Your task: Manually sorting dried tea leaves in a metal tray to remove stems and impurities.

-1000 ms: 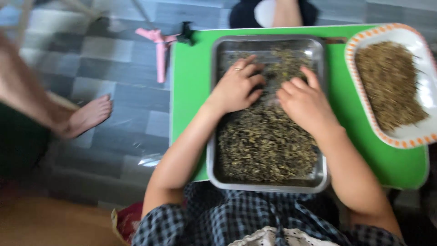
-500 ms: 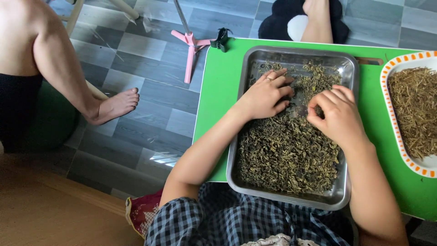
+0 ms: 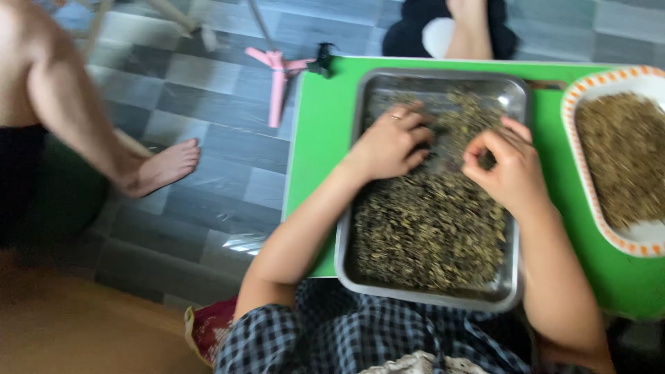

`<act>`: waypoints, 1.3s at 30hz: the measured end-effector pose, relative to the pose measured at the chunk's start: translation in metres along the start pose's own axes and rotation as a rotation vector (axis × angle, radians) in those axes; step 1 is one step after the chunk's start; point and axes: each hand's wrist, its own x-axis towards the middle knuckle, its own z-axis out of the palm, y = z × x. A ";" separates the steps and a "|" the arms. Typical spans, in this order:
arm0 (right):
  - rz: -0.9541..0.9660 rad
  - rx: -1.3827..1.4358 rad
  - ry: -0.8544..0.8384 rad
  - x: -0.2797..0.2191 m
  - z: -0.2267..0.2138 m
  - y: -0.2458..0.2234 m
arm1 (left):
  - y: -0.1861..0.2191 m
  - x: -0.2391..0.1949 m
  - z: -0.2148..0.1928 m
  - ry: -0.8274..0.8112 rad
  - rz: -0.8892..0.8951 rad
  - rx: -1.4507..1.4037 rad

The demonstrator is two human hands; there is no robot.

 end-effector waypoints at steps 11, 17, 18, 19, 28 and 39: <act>0.248 -0.384 0.436 -0.056 -0.066 0.092 | 0.014 0.007 -0.009 -0.057 -0.085 0.015; 0.486 -0.622 0.313 -0.083 -0.083 0.125 | 0.014 0.005 -0.008 -0.131 -0.147 0.002; 0.421 -0.563 0.316 -0.083 -0.075 0.137 | 0.012 0.004 -0.005 -0.144 -0.153 -0.013; 0.356 -0.504 0.320 -0.083 -0.066 0.150 | 0.010 0.003 -0.003 -0.158 -0.160 -0.028; 0.110 -0.071 -0.280 0.000 -0.034 0.008 | 0.015 0.005 -0.013 -0.188 -0.164 -0.052; 0.105 -0.163 -0.266 -0.008 -0.019 0.026 | 0.020 0.007 -0.018 -0.179 -0.153 -0.073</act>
